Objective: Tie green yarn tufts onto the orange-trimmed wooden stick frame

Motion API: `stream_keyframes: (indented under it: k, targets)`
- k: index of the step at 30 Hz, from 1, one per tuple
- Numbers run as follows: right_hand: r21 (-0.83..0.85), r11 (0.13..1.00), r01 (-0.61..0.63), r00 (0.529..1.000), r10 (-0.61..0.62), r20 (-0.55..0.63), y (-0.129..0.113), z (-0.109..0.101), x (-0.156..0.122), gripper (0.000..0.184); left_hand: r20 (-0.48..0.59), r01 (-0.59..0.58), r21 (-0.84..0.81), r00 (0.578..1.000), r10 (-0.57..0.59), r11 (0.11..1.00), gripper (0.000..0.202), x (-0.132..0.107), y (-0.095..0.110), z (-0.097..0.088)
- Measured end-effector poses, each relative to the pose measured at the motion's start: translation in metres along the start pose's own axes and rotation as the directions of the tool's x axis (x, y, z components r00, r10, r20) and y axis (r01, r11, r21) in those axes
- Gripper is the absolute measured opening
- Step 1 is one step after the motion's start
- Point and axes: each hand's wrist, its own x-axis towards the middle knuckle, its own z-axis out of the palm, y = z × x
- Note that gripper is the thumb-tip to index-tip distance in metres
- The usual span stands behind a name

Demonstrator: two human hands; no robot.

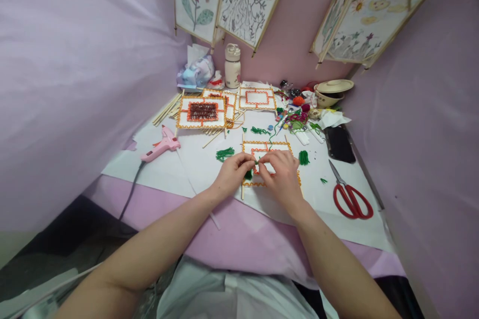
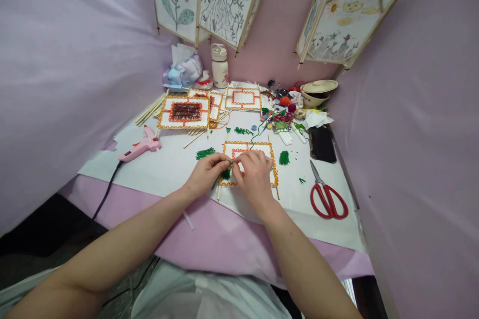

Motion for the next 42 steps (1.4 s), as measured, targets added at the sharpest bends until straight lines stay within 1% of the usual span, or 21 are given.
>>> stream_keyframes:
  k: [2, 4, 8, 13, 18, 21, 23, 26, 30, 32, 34, 36, 37, 38, 39, 40, 42]
  targets:
    - [-0.004, 1.0, 0.024, 1.0, -0.024, -0.005, 0.0008, 0.0004, -0.0002, 0.009, -0.005, -0.029, 0.079, 1.0, 0.029, 0.996, 0.012, 0.0006, -0.0006, -0.0015]
    - [0.004, 0.999, 0.047, 0.999, -0.047, -0.018, 0.0017, 0.0011, -0.0003, 0.009, -0.001, -0.036, 0.122, 0.999, 0.037, 0.992, 0.013, 0.0014, -0.0016, -0.0025]
    - [0.014, 0.998, 0.061, 0.997, -0.06, -0.039, 0.0033, 0.0027, -0.0003, 0.006, 0.01, -0.016, 0.13, 1.0, 0.015, 0.991, 0.017, 0.0024, -0.0033, -0.0033]
    - [0.028, 1.0, 0.012, 0.997, -0.01, -0.071, 0.0061, 0.0051, -0.0006, 0.003, 0.016, 0.007, 0.085, 1.0, -0.008, 0.996, 0.02, 0.0013, -0.0003, -0.0031]
    - [0.047, 0.999, -0.027, 0.997, 0.03, -0.07, 0.0062, 0.0048, -0.0002, 0.005, -0.01, -0.002, 0.124, 1.0, 0.003, 0.992, 0.017, -0.0011, 0.0032, -0.0031]
    - [0.102, 0.992, -0.069, 0.995, 0.075, -0.065, 0.0041, 0.0022, 0.0012, 0.003, -0.029, -0.006, 0.116, 1.0, 0.01, 0.993, 0.017, -0.0014, 0.0026, -0.0032]
    - [0.172, 0.98, -0.1, 0.993, 0.108, -0.041, 0.0029, 0.0006, 0.0024, 0.003, -0.038, -0.011, 0.107, 0.999, 0.015, 0.994, 0.017, -0.0015, 0.0017, -0.0029]
    - [0.279, 0.952, -0.127, 0.992, 0.126, 0.023, 0.0021, -0.0003, 0.0041, 0.007, -0.024, -0.03, 0.094, 0.999, 0.032, 0.995, 0.016, -0.0019, 0.0005, -0.0019]
    - [0.362, 0.918, -0.163, 0.987, 0.15, 0.065, 0.0029, 0.0, 0.0056, 0.01, 0.004, -0.033, 0.059, 0.999, 0.033, 0.998, 0.016, -0.0025, 0.0016, -0.0008]
    - [0.412, 0.883, -0.225, 0.974, 0.193, 0.117, 0.0042, 0.0002, 0.0062, 0.009, 0.031, 0.005, -0.019, 1.0, -0.005, 1.0, 0.018, -0.0023, 0.0033, -0.0005]
    - [0.465, 0.824, -0.322, 0.945, 0.254, 0.204, 0.0058, 0.0003, 0.0067, 0.008, 0.088, 0.078, -0.136, 0.994, -0.067, 0.988, 0.021, -0.0018, 0.005, 0.0]
    - [0.5, 0.764, -0.407, 0.911, 0.302, 0.279, 0.0068, 0.0001, 0.0069, 0.009, 0.16, 0.163, -0.253, 0.979, -0.125, 0.954, 0.023, -0.0012, 0.0057, 0.0008]
    - [0.511, 0.747, -0.426, 0.902, 0.311, 0.299, 0.0068, -0.0002, 0.0069, 0.01, 0.188, 0.198, -0.297, 0.971, -0.146, 0.934, 0.023, -0.0009, 0.0057, 0.0013]
    - [0.516, 0.745, -0.422, 0.904, 0.308, 0.295, 0.0063, -0.0007, 0.0067, 0.01, 0.2, 0.22, -0.329, 0.967, -0.16, 0.918, 0.023, -0.0007, 0.0054, 0.0019]
    - [0.513, 0.762, -0.395, 0.918, 0.301, 0.26, 0.0052, -0.0013, 0.0064, 0.009, 0.193, 0.228, -0.349, 0.967, -0.168, 0.909, 0.023, -0.0006, 0.0049, 0.0025]
    - [0.492, 0.798, -0.348, 0.937, 0.29, 0.193, 0.0037, -0.0019, 0.006, 0.008, 0.166, 0.22, -0.354, 0.971, -0.17, 0.909, 0.023, -0.0005, 0.0044, 0.003]
    - [0.38, 0.9, -0.215, 0.973, 0.232, 0.002, -0.0003, -0.0028, 0.0046, 0.006, 0.08, 0.177, -0.32, 0.984, -0.16, 0.931, 0.023, -0.0005, 0.0033, 0.0037]
